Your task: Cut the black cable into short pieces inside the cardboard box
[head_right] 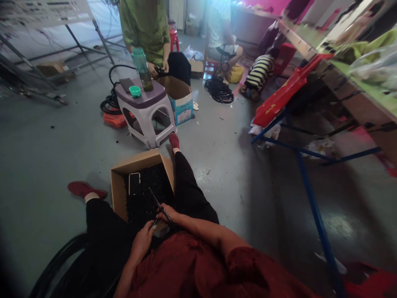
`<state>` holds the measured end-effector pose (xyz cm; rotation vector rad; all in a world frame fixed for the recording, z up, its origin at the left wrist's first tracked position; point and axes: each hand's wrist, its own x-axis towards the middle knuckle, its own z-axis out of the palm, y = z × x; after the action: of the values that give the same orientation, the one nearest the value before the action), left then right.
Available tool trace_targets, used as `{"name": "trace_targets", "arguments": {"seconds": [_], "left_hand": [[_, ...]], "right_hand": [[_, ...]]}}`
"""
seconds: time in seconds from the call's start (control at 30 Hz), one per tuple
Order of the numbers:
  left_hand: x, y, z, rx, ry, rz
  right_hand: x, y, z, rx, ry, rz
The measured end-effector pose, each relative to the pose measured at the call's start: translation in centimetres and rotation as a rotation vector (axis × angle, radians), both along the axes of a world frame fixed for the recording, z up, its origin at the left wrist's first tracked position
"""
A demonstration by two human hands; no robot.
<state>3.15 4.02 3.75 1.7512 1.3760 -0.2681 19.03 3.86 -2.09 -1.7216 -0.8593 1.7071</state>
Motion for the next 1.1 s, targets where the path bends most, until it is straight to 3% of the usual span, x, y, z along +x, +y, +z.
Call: {"name": "trace_targets", "arguments": {"seconds": [0.1, 0.23, 0.33, 0.53, 0.8, 1.1], "left_hand": [[-0.6, 0.6, 0.0, 0.031, 0.052, 0.041], [-2.3, 2.0, 0.6, 0.094, -0.116, 0.336], [-3.9, 2.8, 0.8, 0.123, -0.158, 0.468], [-6.4, 3.1, -1.7, 0.134, -0.194, 0.652], [-6.7, 2.6, -2.9, 0.105, -0.283, 0.689], [-5.5, 2.0, -3.3, 0.057, -0.307, 0.612]], "right_hand": [[0.2, 0.1, 0.6, -0.003, -0.071, 0.03], [0.4, -0.5, 1.2, 0.023, -0.146, 0.132], [0.2, -1.2, 0.8, 0.074, -0.173, 0.24], [-0.4, -2.1, -0.7, 0.144, -0.173, 0.455], [-0.6, -2.6, -0.3, 0.152, -0.256, 0.552], [-0.8, -2.2, 0.3, 0.196, -0.211, 0.595]]}}
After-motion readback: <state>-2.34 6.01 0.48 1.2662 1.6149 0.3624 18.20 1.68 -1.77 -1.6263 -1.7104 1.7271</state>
